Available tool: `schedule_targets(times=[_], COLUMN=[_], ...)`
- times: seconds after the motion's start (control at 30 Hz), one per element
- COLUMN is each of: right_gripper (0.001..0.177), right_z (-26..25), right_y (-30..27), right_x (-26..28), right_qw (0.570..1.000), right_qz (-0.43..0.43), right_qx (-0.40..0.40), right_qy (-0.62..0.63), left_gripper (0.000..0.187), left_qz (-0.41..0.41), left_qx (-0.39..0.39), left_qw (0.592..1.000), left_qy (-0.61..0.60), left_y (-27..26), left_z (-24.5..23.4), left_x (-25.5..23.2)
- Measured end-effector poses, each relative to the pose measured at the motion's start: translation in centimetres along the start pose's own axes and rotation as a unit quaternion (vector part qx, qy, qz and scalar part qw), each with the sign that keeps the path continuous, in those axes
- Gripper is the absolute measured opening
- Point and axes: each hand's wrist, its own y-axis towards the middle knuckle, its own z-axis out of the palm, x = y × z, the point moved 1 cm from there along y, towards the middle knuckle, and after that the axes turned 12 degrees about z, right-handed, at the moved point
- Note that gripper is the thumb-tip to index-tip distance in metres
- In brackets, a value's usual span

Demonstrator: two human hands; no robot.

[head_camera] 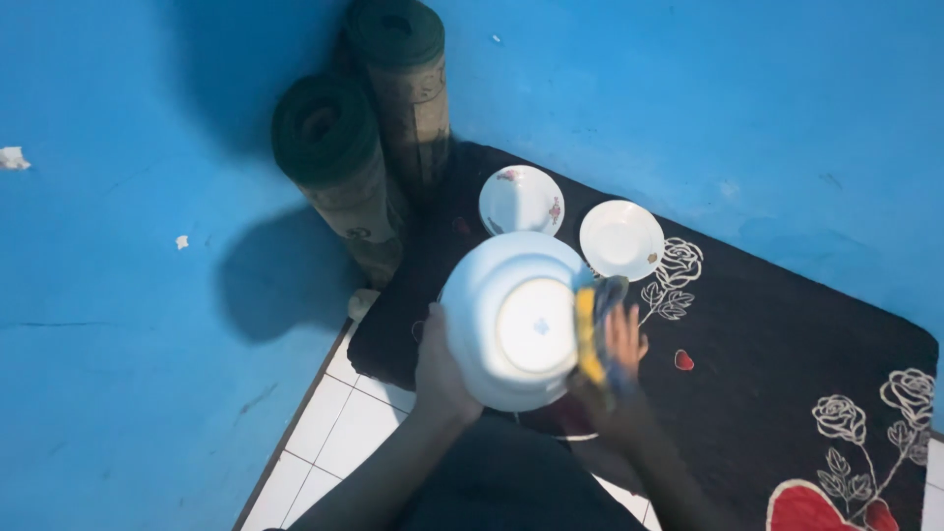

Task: Wiping ceramic plates clean with a cloth.

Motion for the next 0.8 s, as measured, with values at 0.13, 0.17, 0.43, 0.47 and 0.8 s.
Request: schedule_targets(times=[0.13, 0.17, 0.43, 0.47, 0.8], right_gripper=[0.075, 0.069, 0.075, 0.079, 0.055], right_z=[-3.5, -4.3, -6.3, -6.3, -5.9], right_y=[2.5, 3.3, 4.2, 4.0, 2.1], right_x=[1.9, 2.6, 11.1, 11.8, 6.1], right_qw=[0.967, 0.951, 0.994, 0.986, 0.964], right_qz=[0.095, 0.093, -0.111, -0.155, 0.162], right_qx=[0.020, 0.016, 0.018, 0.027, 0.049], right_qy=[0.236, 0.294, -0.015, -0.062, 0.206], left_gripper=[0.067, 0.065, 0.063, 0.062, 0.066], left_qz=[0.023, 0.105, -0.069, -0.054, -0.104], left_qx=[0.107, 0.229, 0.040, 0.051, 0.004], left_qw=[0.956, 0.850, 0.996, 0.991, 0.991], left_qy=[0.273, 0.463, 0.050, 0.112, 0.082], left_y=[-1.9, -2.1, -2.8, -3.1, -4.7], left_z=[0.0, -0.1, -1.2, -1.2, 0.0], left_x=[-0.1, 0.0, 3.6, 3.6, 0.7])
